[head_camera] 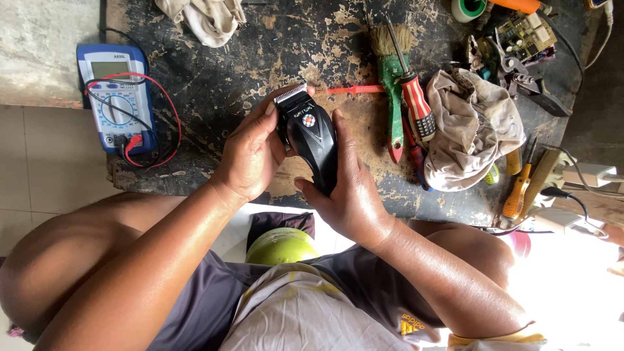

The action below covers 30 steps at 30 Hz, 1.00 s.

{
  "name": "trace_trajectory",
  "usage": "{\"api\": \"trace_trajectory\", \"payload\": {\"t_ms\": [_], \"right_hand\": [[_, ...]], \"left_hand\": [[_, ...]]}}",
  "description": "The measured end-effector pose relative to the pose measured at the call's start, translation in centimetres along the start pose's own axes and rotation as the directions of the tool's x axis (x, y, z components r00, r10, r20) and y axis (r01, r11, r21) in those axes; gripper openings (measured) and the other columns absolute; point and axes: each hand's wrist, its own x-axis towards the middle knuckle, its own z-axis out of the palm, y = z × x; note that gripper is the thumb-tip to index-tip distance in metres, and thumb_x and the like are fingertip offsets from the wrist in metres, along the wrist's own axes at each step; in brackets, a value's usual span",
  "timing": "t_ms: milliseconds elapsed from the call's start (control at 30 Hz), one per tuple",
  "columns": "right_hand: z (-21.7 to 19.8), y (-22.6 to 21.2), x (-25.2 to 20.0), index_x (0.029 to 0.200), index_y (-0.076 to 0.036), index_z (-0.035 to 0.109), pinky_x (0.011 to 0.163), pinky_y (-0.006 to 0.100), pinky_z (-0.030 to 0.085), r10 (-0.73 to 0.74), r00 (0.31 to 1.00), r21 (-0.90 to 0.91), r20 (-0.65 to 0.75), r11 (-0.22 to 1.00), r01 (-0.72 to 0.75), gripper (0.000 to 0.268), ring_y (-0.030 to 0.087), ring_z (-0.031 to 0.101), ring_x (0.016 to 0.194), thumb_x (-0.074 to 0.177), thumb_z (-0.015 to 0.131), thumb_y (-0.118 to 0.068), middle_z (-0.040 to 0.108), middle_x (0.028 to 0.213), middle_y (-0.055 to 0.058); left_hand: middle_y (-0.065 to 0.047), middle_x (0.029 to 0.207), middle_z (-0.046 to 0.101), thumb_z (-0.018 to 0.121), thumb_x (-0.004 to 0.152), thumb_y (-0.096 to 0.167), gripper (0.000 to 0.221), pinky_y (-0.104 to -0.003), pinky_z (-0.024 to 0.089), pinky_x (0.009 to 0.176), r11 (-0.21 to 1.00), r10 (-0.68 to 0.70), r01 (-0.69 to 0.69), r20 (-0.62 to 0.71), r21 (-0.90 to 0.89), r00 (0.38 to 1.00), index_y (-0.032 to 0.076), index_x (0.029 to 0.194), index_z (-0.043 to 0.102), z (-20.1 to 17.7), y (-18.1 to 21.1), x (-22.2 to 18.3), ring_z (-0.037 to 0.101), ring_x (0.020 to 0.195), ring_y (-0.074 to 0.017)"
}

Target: Repairing and cleaning a hair clipper using a screwdriver and a brush at a workbench

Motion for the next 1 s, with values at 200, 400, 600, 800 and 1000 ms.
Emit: {"api": "trace_trajectory", "payload": {"t_ms": [200, 400, 600, 800, 1000], "right_hand": [[-0.2, -0.9, 0.1, 0.163, -0.011, 0.009, 0.094, 0.057, 0.051, 0.063, 0.998, -0.043, 0.022, 0.997, -0.062, 0.11, 0.051, 0.061, 0.123, 0.081, 0.083, -0.023, 0.058, 0.142, 0.03], [-0.4, -0.6, 0.3, 0.162, -0.01, 0.007, 0.101, 0.043, 0.048, 0.087, 0.994, -0.097, 0.059, 0.992, -0.081, 0.11, 0.042, 0.059, 0.132, 0.082, 0.081, -0.028, 0.054, 0.152, 0.026], [-0.5, -0.5, 0.5, 0.161, -0.009, 0.007, 0.103, 0.043, 0.047, 0.048, 0.995, -0.114, 0.084, 0.993, -0.039, 0.11, 0.043, 0.057, 0.134, 0.081, 0.082, -0.025, 0.048, 0.157, 0.026], [-0.4, -0.4, 0.3, 0.161, -0.01, 0.007, 0.102, 0.045, 0.047, 0.054, 0.996, -0.122, 0.069, 0.992, -0.046, 0.109, 0.044, 0.056, 0.135, 0.082, 0.081, -0.028, 0.049, 0.155, 0.027], [-0.4, -0.5, 0.3, 0.161, -0.01, 0.009, 0.102, 0.042, 0.047, 0.071, 0.996, -0.094, 0.062, 0.993, -0.065, 0.108, 0.04, 0.057, 0.134, 0.083, 0.081, -0.028, 0.051, 0.154, 0.026]], "left_hand": [[-0.012, 0.143, 0.061, 0.054, 0.103, 0.035, 0.051, -0.044, 0.05, 0.11, 0.999, 0.036, -0.034, 0.03, -0.043, 0.999, 0.009, 0.146, 0.051, 0.9, 0.8, -0.5, 0.06, 0.129, -0.0258], [-0.011, 0.15, 0.058, 0.058, 0.103, 0.032, 0.047, -0.034, 0.05, 0.105, 0.997, 0.022, -0.02, 0.025, -0.081, 0.999, 0.009, 0.144, 0.055, 1.4, 1.4, -0.9, 0.059, 0.13, -0.02], [-0.011, 0.149, 0.059, 0.059, 0.103, 0.036, 0.048, -0.032, 0.048, 0.108, 0.997, 0.076, -0.075, 0.044, -0.021, 0.996, 0.007, 0.142, 0.056, 1.5, 1.6, -0.9, 0.058, 0.131, -0.0188], [-0.012, 0.148, 0.06, 0.057, 0.104, 0.033, 0.047, -0.033, 0.05, 0.107, 0.998, 0.05, -0.049, 0.017, -0.033, 0.999, 0.008, 0.143, 0.055, 1.7, 1.6, -0.9, 0.059, 0.13, -0.0196], [-0.012, 0.149, 0.059, 0.055, 0.104, 0.031, 0.048, -0.033, 0.049, 0.11, 0.998, 0.04, -0.04, 0.008, -0.042, 0.999, 0.006, 0.145, 0.054, 1.6, 1.4, -0.8, 0.058, 0.132, -0.0191]]}}
